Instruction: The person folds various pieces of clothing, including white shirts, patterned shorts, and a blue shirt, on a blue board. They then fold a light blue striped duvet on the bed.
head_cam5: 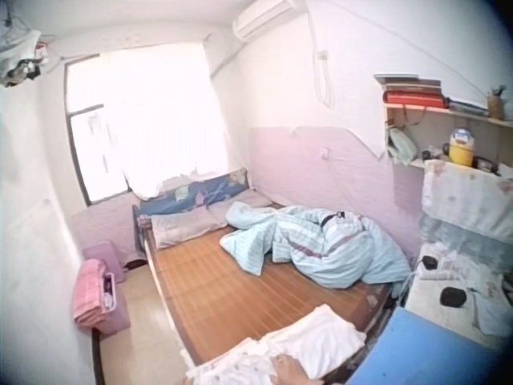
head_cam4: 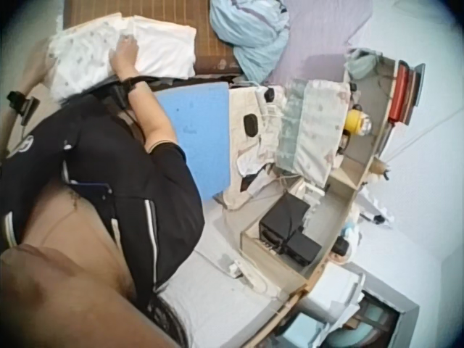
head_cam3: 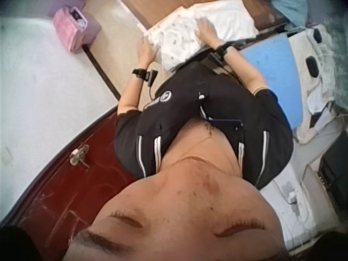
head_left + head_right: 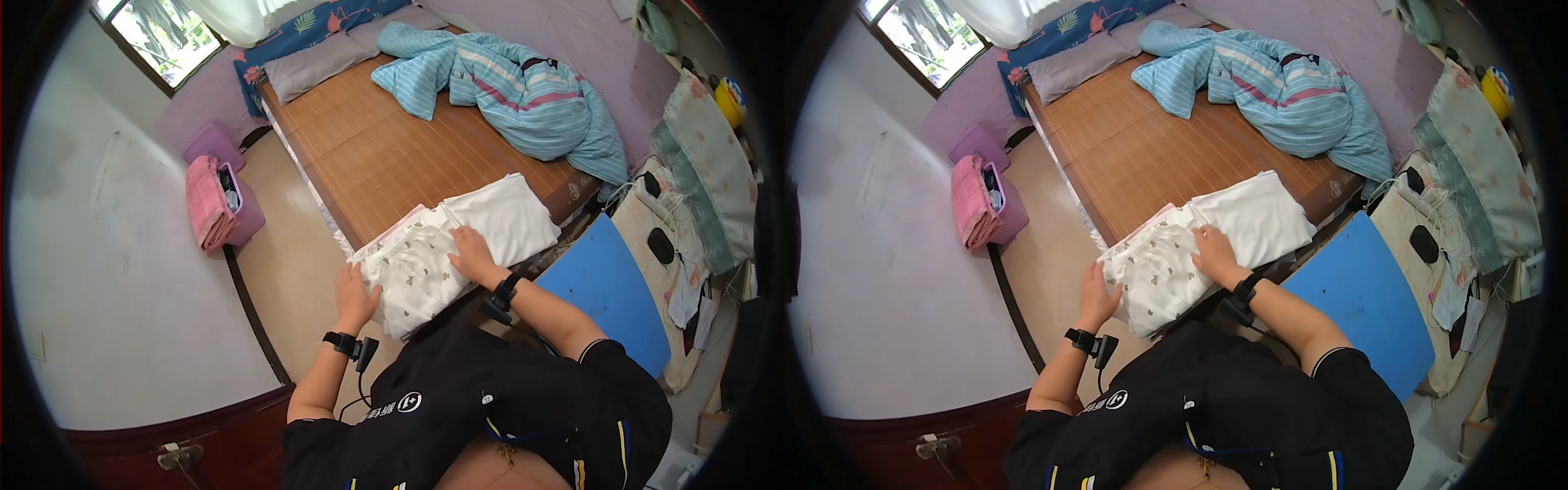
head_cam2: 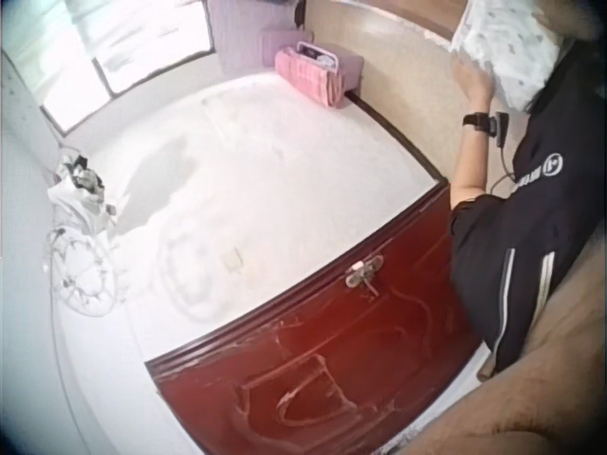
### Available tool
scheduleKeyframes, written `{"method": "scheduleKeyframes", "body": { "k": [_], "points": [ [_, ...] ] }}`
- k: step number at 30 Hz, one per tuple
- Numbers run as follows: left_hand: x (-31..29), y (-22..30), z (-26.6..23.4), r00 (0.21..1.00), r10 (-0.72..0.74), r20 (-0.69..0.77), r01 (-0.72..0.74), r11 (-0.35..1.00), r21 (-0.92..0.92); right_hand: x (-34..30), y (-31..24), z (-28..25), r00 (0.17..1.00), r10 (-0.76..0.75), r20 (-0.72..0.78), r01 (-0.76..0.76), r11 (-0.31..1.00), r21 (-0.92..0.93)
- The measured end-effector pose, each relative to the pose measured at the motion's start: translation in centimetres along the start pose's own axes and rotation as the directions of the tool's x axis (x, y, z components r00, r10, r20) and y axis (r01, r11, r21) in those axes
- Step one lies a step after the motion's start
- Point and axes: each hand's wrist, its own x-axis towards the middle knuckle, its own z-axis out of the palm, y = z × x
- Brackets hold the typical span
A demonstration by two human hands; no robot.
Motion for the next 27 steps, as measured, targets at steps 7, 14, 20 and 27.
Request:
{"method": "scheduleKeyframes", "body": {
  "k": [7,14,20,27],
  "points": [
    [3.6,3.1,4.0,0.895,0.274,0.351,-0.313,0.948,0.060,-3.0,-1.3,1.4,0.951,0.023,0.310,-0.076,0.984,0.162],
    [8.1,2.4,5.8,0.824,0.235,0.516,-0.244,0.968,-0.052,-6.5,1.6,-1.2,0.903,0.401,0.154,-0.429,0.832,0.351],
    [12.1,2.4,6.7,0.843,0.165,0.512,-0.187,0.982,-0.007,-11.1,0.7,-0.7,0.754,0.578,0.311,-0.656,0.655,0.374],
    [12.4,3.4,9.5,0.652,-0.111,0.750,-0.053,0.980,0.192,-14.7,0.2,-0.9,0.513,0.613,0.601,-0.858,0.377,0.348]
  ]
}}
